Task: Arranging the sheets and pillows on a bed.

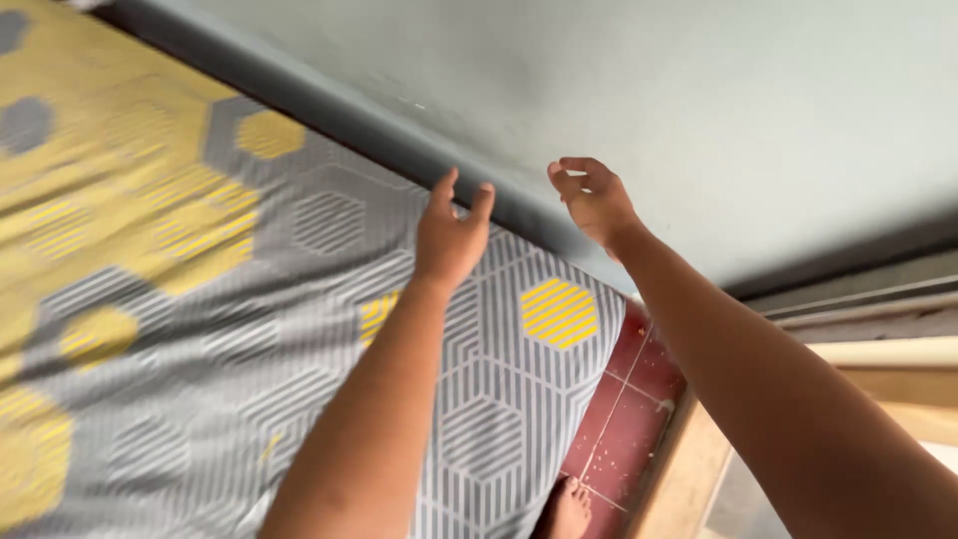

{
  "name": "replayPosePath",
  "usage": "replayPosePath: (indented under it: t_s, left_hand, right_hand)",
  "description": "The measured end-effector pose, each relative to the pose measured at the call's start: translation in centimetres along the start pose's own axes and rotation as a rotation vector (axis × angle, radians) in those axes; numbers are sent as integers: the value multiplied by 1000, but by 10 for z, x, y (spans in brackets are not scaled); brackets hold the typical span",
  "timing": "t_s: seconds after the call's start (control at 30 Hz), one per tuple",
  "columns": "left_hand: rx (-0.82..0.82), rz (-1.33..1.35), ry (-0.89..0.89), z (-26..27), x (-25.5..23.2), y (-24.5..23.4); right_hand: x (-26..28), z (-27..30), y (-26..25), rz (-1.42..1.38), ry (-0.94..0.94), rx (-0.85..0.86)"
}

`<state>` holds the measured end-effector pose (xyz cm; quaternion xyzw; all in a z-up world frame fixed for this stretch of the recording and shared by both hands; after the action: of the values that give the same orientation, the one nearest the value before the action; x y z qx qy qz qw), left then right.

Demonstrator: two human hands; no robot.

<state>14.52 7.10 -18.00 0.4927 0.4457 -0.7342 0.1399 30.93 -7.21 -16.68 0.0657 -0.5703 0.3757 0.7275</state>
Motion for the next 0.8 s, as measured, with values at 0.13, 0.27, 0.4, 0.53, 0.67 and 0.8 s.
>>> replayPosePath:
  t_s: [0.13, 0.27, 0.4, 0.53, 0.67, 0.8]
  left_hand:
    - [-115, 69, 18, 17, -52, -113]
    - [-288, 270, 146, 44, -76, -216]
    - [-443, 327, 131, 103, -100, -322]
    - [-494, 406, 14, 181, -104, -402]
    - [-737, 274, 88, 236, -75, -459]
    - [-837, 350, -106, 307, -77, -491]
  right_hand:
    - [120, 65, 21, -3, -4, 80]
    - [211, 123, 55, -72, -137, 159]
    - [276, 179, 99, -162, -239, 269]
    - [313, 231, 146, -192, -323, 397]
    - [345, 283, 191, -183, -355, 534]
    - [352, 325, 237, -166, -379, 698]
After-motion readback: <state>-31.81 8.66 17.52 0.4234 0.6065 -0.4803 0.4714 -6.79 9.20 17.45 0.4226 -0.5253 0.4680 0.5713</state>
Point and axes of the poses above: each hand's wrist, its own z-axis away from the middle knuckle, its own y-axis out of the palm, x = y × z, the point moved 3 cm from there along -z, towards the middle knuckle, and after that the axes turned 9 degrees about -z, right-handed, at the moved point
